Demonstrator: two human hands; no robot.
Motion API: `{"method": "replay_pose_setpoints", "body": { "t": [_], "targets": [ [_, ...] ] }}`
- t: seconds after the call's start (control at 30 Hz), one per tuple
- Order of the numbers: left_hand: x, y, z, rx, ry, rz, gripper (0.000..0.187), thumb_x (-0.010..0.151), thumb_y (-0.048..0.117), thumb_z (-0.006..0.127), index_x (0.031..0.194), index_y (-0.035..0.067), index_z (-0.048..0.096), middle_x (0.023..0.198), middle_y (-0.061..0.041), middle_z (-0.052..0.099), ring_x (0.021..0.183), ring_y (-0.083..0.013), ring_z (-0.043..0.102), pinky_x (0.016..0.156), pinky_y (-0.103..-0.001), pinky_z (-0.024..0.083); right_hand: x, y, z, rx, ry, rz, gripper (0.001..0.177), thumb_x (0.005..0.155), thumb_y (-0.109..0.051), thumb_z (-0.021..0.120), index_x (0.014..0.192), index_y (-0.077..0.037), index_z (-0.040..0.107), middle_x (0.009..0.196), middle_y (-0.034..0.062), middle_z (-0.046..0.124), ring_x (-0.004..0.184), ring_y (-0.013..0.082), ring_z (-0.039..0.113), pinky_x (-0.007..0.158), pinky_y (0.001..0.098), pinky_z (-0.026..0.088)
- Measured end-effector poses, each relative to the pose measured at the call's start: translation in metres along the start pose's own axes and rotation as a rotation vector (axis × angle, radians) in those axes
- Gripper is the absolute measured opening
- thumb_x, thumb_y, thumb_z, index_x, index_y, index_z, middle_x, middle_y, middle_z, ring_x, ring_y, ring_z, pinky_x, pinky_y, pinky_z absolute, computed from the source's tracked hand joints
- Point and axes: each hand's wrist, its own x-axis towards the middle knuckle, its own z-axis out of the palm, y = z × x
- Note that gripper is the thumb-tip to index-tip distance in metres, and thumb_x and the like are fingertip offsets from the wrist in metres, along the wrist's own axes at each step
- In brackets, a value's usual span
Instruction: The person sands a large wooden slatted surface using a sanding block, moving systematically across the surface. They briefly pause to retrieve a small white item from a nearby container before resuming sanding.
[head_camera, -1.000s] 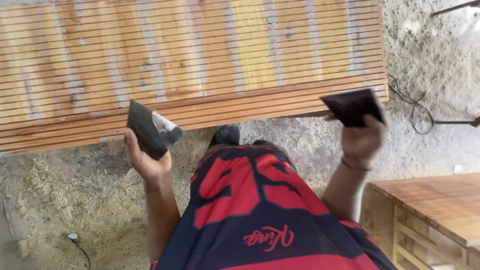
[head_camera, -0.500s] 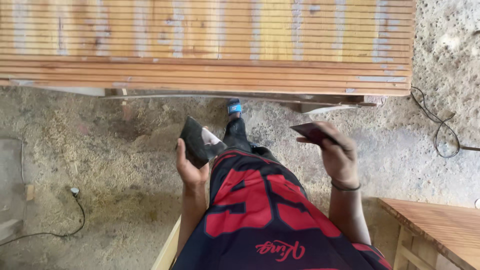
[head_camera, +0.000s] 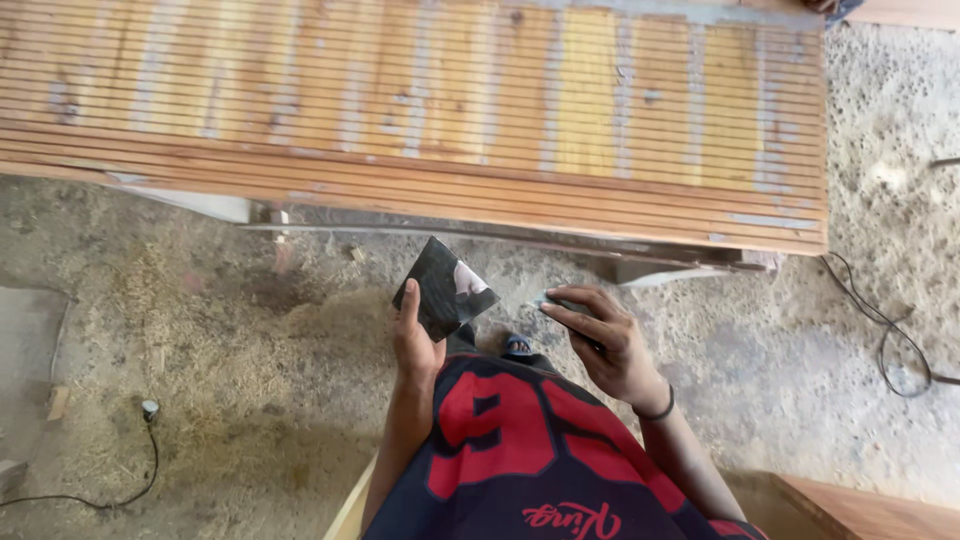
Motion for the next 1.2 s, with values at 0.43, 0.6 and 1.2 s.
{"method": "replay_pose_setpoints", "body": {
  "t": [0.43, 0.6, 1.2],
  "targets": [
    [0.105, 0.116, -0.033, 0.163, -0.165, 0.113, 0.029, 0.106, 0.021, 0.061, 0.112, -0.006, 0.068, 0.101, -0.007, 0.072, 0.089, -0.0146, 0.069, 0.077, -0.029, 0.055, 0.145, -0.035, 0.093, -0.424, 0.045, -0.257, 0.051, 0.076, -0.005, 0.071, 0.126, -0.017, 0.072, 0.131, 0.0074, 0.067, 0.122, 0.0327, 0.064, 0.100, 0.0466, 0.055],
    [0.140, 0.149, -0.037, 0.317, -0.208, 0.163, 0.025, 0.108, 0.021, 0.059, 0.104, -0.002, 0.068, 0.092, 0.001, 0.065, 0.085, -0.0065, 0.058, 0.078, -0.024, 0.048, 0.188, -0.055, 0.122, -0.615, 0.013, -0.304, 0.049, 0.080, -0.018, 0.074, 0.130, -0.020, 0.071, 0.133, 0.0066, 0.065, 0.123, 0.0310, 0.062, 0.100, 0.0492, 0.051],
    [0.240, 0.140, -0.001, 0.276, 0.085, 0.278, 0.049, 0.098, 0.031, 0.071, 0.125, -0.009, 0.061, 0.120, -0.017, 0.069, 0.108, -0.0299, 0.073, 0.092, -0.043, 0.064, 0.176, 0.143, 0.078, 0.636, 0.248, 0.466, 0.040, 0.099, 0.001, 0.051, 0.133, -0.007, 0.070, 0.131, 0.0059, 0.072, 0.123, 0.0268, 0.068, 0.103, 0.0397, 0.057]
  ]
}}
